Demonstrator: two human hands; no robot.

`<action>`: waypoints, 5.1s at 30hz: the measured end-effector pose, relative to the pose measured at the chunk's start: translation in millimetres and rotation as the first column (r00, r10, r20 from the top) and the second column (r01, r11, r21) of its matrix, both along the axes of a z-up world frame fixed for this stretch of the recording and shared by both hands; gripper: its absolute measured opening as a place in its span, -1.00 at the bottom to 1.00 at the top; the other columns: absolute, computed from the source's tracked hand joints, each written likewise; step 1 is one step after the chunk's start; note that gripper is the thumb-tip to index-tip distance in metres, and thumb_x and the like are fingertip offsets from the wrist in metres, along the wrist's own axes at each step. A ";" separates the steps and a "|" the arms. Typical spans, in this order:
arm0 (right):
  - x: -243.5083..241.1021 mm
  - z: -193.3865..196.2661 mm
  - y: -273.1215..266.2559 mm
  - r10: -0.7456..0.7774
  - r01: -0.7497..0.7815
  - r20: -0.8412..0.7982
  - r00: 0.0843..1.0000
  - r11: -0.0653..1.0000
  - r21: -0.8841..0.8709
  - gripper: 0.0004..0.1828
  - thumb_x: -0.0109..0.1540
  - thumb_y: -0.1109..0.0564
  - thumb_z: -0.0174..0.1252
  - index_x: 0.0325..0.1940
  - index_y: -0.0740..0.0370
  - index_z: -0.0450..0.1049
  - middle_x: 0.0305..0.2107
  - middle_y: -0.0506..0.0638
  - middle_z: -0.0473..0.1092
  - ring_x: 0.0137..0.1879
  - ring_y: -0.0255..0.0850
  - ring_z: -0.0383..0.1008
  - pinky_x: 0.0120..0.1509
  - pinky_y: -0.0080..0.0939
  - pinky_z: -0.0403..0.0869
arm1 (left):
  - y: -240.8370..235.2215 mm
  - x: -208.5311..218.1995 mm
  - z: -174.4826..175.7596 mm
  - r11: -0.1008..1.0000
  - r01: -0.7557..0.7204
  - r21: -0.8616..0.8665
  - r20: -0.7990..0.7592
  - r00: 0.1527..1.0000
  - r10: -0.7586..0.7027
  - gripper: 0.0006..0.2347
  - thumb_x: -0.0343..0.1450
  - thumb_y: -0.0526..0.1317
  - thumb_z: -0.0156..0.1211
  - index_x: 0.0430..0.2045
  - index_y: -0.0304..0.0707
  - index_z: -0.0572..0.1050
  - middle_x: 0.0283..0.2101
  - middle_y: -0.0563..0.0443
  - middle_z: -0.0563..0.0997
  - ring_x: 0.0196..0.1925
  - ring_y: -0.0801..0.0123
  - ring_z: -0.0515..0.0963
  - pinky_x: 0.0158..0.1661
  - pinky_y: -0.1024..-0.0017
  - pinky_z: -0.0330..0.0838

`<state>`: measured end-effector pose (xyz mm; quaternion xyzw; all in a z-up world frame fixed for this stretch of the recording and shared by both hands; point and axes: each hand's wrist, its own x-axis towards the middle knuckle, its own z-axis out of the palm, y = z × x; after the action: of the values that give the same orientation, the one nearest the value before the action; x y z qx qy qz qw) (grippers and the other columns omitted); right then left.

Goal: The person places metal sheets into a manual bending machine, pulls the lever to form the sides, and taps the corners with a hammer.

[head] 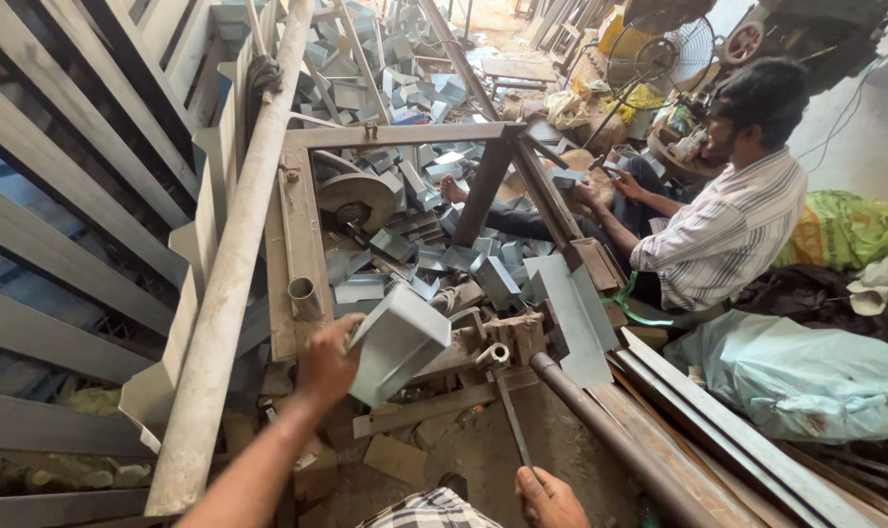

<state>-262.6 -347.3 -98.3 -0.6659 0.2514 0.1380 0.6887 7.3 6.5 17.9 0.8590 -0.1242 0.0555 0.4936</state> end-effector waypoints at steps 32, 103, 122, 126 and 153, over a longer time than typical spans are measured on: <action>10.7 3.9 31.3 -0.056 0.128 0.164 0.985 0.872 -0.472 -0.46 0.39 -0.14 0.03 -0.46 0.36 0.40 -0.68 0.05 0.27 -0.53 -0.28 0.23 -0.42 -0.14 0.27 | -33.2 92.8 40.5 0.191 0.441 0.877 -0.382 0.880 -0.281 -0.78 0.39 -0.31 0.17 -0.12 -0.10 0.66 0.07 -0.03 0.65 0.13 0.10 0.63 -0.04 0.14 0.58; 76.1 52.2 200.0 0.249 -0.070 0.233 0.940 0.811 -0.581 -0.33 0.13 -0.09 0.36 0.31 0.03 0.39 0.03 0.06 0.45 0.06 -0.12 0.53 0.07 -0.15 0.51 | 124.3 -127.1 59.0 0.134 -0.699 -0.702 -0.700 0.644 -0.308 -0.62 0.44 -0.13 0.10 0.14 -0.27 0.41 -0.01 -0.08 0.59 0.01 0.15 0.63 -0.02 0.21 0.53; 52.3 170.7 235.3 -0.152 0.054 0.471 0.869 0.975 0.214 -0.04 0.11 -0.04 0.33 0.49 0.17 0.02 0.10 0.13 0.28 0.17 -0.14 0.36 0.26 -0.09 0.40 | 15.0 -146.3 27.1 0.616 -0.340 -0.711 -0.638 0.679 -0.362 -0.48 0.46 0.07 0.07 0.18 -0.38 0.44 0.08 -0.15 0.62 0.07 0.19 0.59 0.10 0.24 0.40; 60.8 175.5 227.5 -0.349 0.295 0.440 0.827 0.937 0.189 -0.27 0.12 0.03 0.30 0.31 0.39 0.31 -0.11 0.14 0.46 -0.06 -0.15 0.48 0.06 -0.15 0.46 | 33.9 -145.5 33.3 0.812 -0.181 -0.556 -0.723 0.587 -0.364 -0.49 0.44 0.12 0.01 0.24 -0.12 0.29 0.16 0.09 0.49 0.09 0.26 0.55 0.10 0.23 0.44; 110.6 31.7 195.3 0.536 -0.181 0.244 0.808 0.620 -0.763 -0.48 0.13 0.03 0.32 0.15 0.20 0.51 -0.08 0.08 0.53 0.00 -0.10 0.56 0.01 -0.15 0.54 | 107.1 -150.8 122.0 0.985 0.149 0.090 0.248 0.954 -0.167 -0.72 0.24 -0.48 0.04 -0.18 -0.33 0.49 -0.16 -0.23 0.61 0.00 -0.17 0.57 -0.01 0.08 0.43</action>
<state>-152.0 -152.0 -66.6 -0.9274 -0.0250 0.0113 0.3730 -143.5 113.6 139.8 0.8489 -0.2568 0.1210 0.4458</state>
